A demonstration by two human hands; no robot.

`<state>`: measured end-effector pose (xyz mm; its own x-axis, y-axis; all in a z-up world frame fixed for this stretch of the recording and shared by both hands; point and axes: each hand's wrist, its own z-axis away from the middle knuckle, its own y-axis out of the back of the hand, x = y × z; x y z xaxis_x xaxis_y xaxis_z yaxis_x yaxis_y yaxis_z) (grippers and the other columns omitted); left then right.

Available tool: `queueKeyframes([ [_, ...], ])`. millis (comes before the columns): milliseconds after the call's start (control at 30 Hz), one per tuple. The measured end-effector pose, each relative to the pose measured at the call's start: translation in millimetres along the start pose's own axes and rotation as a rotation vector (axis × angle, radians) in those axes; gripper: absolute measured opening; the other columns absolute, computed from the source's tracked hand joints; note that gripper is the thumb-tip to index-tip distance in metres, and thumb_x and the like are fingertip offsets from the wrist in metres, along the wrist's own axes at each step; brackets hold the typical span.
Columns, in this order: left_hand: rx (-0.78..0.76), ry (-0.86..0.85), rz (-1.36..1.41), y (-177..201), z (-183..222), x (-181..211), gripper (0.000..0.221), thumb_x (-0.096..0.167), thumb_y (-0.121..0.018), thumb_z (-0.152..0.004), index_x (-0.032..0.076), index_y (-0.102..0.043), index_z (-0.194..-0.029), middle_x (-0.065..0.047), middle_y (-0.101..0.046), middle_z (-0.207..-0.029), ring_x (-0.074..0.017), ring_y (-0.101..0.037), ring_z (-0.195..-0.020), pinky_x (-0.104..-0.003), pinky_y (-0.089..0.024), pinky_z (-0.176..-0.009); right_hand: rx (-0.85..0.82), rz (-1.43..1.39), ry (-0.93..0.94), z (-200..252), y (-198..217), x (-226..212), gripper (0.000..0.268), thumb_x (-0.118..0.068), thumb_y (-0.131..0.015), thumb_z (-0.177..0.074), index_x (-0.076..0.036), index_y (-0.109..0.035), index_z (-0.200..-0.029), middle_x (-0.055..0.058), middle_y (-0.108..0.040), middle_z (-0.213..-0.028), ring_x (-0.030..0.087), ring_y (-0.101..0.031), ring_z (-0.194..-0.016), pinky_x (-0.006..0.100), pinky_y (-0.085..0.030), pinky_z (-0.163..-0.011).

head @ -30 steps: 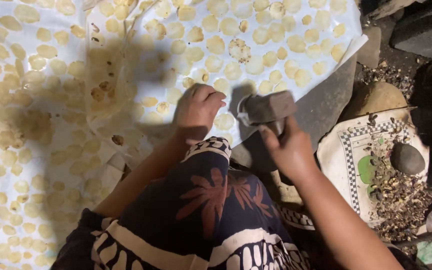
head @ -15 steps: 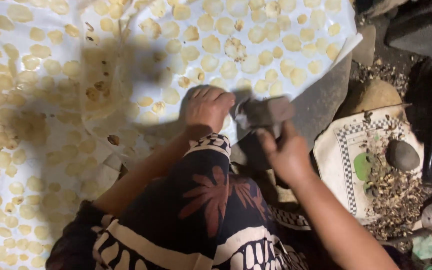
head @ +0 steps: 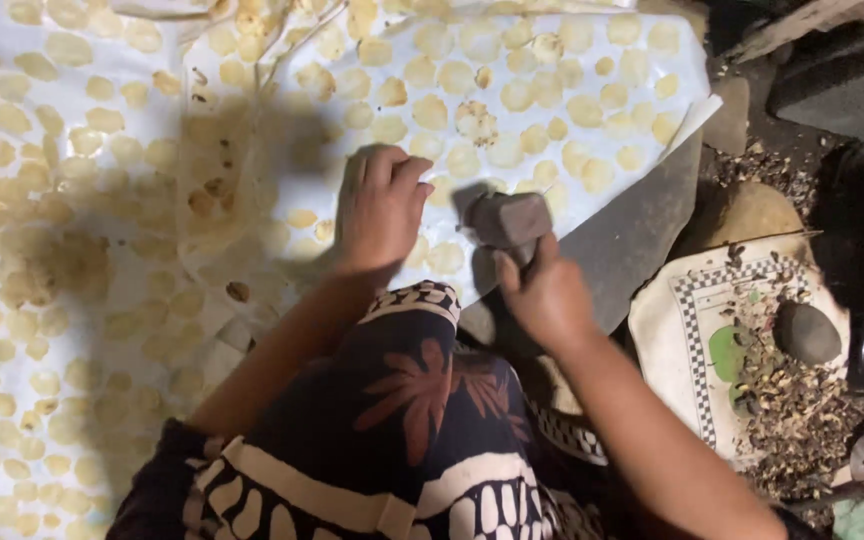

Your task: Roasting nuts in a pan, crushing them with a stone, and flattening them with a wooden mallet

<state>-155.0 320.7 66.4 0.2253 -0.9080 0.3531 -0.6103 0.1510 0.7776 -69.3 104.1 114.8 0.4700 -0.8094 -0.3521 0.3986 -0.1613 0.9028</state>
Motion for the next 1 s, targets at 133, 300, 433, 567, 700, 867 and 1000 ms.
queueKeyframes([
  [133,-0.005,-0.03,0.102,-14.5,-6.2,-20.6,0.022,0.017,-0.078,-0.089,0.014,-0.074,-0.11,-0.006,-0.061,-0.101,-0.0298,-0.062,-0.097,-0.04,-0.05,-0.087,-0.066,-0.182,-0.008,-18.8,54.7,2.9,0.043,-0.043,-0.067,-0.096,-0.001,-0.06,-0.1,0.025,-0.067,-0.072,0.051,-0.071,-0.08,0.056,-0.054,-0.065],
  [300,0.002,0.026,0.085,-0.1,-5.3,-9.7,0.036,0.015,-0.087,-0.079,0.007,-0.069,-0.108,-0.012,-0.059,-0.102,-0.0352,-0.062,-0.098,-0.045,-0.054,-0.084,0.256,-0.095,-0.024,1.9,21.5,43.4,0.046,-0.043,-0.078,-0.094,-0.002,-0.058,-0.095,0.032,-0.065,-0.073,0.055,-0.068,-0.081,0.063,-0.054,-0.066],
  [433,0.027,0.003,0.139,-11.9,-2.6,-19.6,0.025,0.016,-0.084,-0.084,0.008,-0.066,-0.1,-0.008,-0.056,-0.096,-0.0349,-0.06,-0.092,-0.044,-0.052,-0.076,0.084,-0.065,0.075,-1.4,-2.0,29.1,0.042,-0.036,-0.06,-0.104,0.004,-0.05,-0.109,0.028,-0.064,-0.066,0.054,-0.068,-0.069,0.061,-0.049,-0.05],
  [567,-0.092,-0.052,0.057,-9.6,17.4,-2.7,0.012,0.024,-0.077,-0.094,0.018,-0.072,-0.102,-0.003,-0.063,-0.093,-0.0254,-0.064,-0.094,-0.038,-0.052,-0.084,0.001,-0.178,-0.025,-1.4,44.5,6.6,0.046,-0.043,-0.069,-0.094,-0.002,-0.057,-0.11,0.031,-0.07,-0.083,0.055,-0.068,-0.089,0.066,-0.052,-0.074],
  [700,-0.141,-0.036,0.141,-40.1,42.1,15.4,0.033,0.028,-0.07,-0.096,0.019,-0.064,-0.127,-0.007,-0.063,-0.096,-0.0294,-0.067,-0.099,-0.042,-0.057,-0.083,0.285,-0.383,0.159,18.1,91.0,-0.3,0.025,-0.017,-0.077,-0.099,0.003,-0.061,-0.104,0.023,-0.064,-0.069,0.04,-0.071,-0.07,0.047,-0.052,-0.062],
  [867,-0.402,0.105,0.147,-6.6,23.2,35.2,0.06,0.027,-0.079,-0.09,0.022,-0.05,-0.142,-0.003,-0.073,-0.096,-0.0298,-0.068,-0.098,-0.045,-0.052,-0.093,0.434,0.26,0.532,34.7,77.5,-3.3,0.017,-0.015,-0.055,-0.105,0.0,-0.063,-0.103,0.013,-0.067,-0.09,0.025,-0.068,-0.086,0.039,-0.052,-0.085],
  [1000,-0.61,0.43,0.091,34.8,-17.2,16.2,0.029,0.003,-0.062,-0.099,0.001,-0.063,-0.127,-0.016,-0.074,-0.106,-0.0357,-0.069,-0.11,-0.048,-0.051,-0.106,-0.1,-0.01,0.116,-1.8,-14.4,-16.2,0.051,-0.037,-0.059,-0.099,0.007,-0.052,-0.122,0.028,-0.071,-0.08,0.048,-0.073,-0.075,0.059,-0.058,-0.06],
])
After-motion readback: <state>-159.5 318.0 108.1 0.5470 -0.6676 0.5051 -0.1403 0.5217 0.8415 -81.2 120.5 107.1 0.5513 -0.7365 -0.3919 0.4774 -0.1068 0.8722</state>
